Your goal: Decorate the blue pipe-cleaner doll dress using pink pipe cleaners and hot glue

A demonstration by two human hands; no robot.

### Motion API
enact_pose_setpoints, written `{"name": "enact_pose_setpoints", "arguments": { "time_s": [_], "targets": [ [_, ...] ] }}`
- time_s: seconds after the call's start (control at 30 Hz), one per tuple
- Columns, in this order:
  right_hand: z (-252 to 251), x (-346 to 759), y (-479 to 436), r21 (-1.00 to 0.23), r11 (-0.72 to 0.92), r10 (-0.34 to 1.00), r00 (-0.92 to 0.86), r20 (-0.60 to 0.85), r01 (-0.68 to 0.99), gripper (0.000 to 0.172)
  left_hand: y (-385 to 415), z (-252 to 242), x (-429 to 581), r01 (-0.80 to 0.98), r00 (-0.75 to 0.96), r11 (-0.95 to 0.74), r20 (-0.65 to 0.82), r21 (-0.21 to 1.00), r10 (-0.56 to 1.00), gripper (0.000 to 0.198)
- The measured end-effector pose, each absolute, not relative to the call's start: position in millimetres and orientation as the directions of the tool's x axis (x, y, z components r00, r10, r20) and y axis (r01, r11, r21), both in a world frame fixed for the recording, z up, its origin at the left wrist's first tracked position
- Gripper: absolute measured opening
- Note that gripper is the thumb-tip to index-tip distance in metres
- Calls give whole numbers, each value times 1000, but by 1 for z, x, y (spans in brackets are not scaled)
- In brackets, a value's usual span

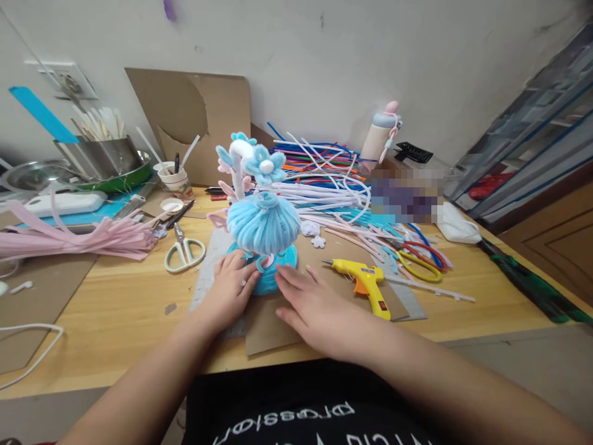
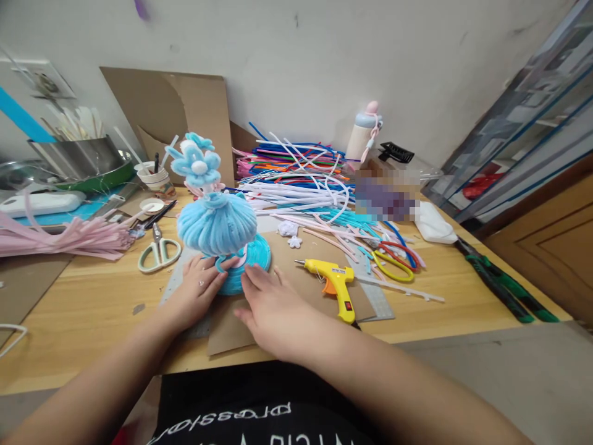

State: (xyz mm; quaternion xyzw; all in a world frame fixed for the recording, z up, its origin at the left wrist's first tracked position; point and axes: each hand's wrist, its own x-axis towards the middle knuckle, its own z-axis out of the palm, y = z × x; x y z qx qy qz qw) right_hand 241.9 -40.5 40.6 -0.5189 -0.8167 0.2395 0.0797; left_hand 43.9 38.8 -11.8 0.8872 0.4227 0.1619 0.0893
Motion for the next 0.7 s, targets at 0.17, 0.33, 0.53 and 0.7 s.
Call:
{"name": "enact_pose_setpoints", "arguments": {
  "time_s": [0.17, 0.33, 0.53, 0.7],
  "targets": [
    [24, 226, -11, -370, 315, 924, -371, -90, 874, 55, 39, -11, 42, 708, 604, -650, 239, 277, 760, 39],
    [18, 229, -11, -394, 322, 929, -368, -46, 861, 50, 39, -6, 41, 704, 628, -674, 248, 223, 738, 38],
    [15, 232, -14, -420, 355, 927, -372, 46, 835, 44, 38, -2, 41, 695, 651, -692, 240, 194, 721, 37],
    [9, 230, -12, -427, 336, 937, -343, 64, 839, 42, 38, -2, 40, 689, 662, -702, 239, 180, 711, 35]
  ]
}}
